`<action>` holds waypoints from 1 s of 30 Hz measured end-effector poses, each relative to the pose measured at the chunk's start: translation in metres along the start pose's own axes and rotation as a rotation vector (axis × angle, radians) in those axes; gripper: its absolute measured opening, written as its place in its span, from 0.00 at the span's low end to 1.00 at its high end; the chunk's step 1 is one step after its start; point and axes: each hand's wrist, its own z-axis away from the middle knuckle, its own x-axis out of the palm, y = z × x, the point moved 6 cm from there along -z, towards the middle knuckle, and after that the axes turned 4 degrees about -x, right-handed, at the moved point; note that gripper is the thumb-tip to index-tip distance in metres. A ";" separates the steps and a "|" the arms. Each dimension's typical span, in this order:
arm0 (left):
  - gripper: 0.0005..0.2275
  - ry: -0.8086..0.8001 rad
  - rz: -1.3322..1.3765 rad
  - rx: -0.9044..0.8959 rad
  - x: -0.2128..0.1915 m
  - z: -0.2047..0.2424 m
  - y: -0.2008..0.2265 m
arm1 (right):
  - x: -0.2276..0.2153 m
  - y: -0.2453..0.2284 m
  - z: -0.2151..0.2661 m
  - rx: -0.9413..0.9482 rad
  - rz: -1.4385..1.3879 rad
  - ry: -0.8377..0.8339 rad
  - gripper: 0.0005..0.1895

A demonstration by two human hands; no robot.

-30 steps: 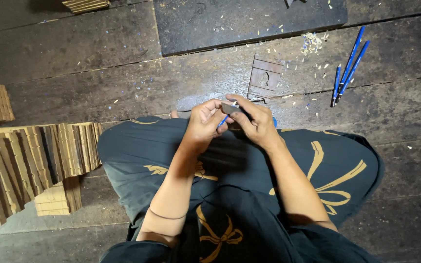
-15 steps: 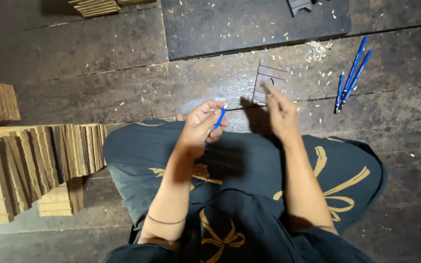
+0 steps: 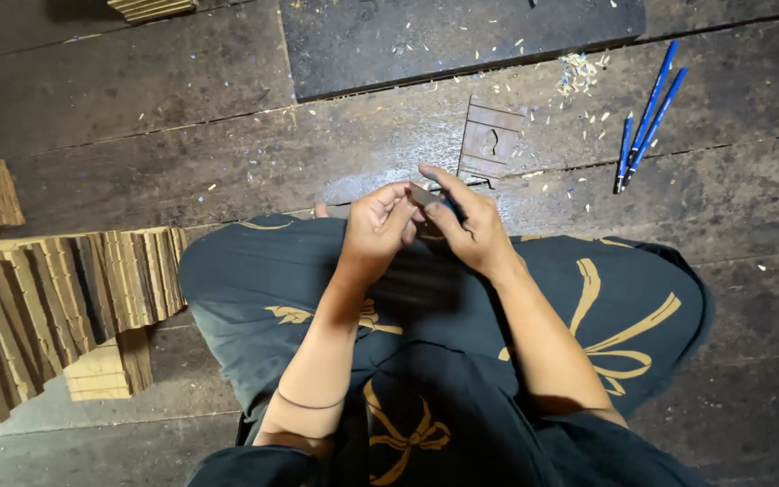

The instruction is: The person sits on the floor and uses a small knife to carve a design into a rectangular piece of wood. They repeatedly trace a template, carve along the lines, and remove wood shavings. The person handles multiple wooden pieces and uses a utility knife and a pencil during the process.

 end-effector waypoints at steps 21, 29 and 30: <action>0.15 0.031 0.171 -0.105 -0.009 0.014 0.029 | -0.064 0.023 -0.016 0.273 0.438 0.199 0.19; 0.17 0.041 0.149 -0.114 0.002 0.010 0.034 | -0.077 0.121 0.024 0.721 0.808 0.058 0.20; 0.17 0.035 0.163 -0.114 0.003 0.010 0.032 | -0.078 0.126 0.027 0.758 0.843 0.040 0.19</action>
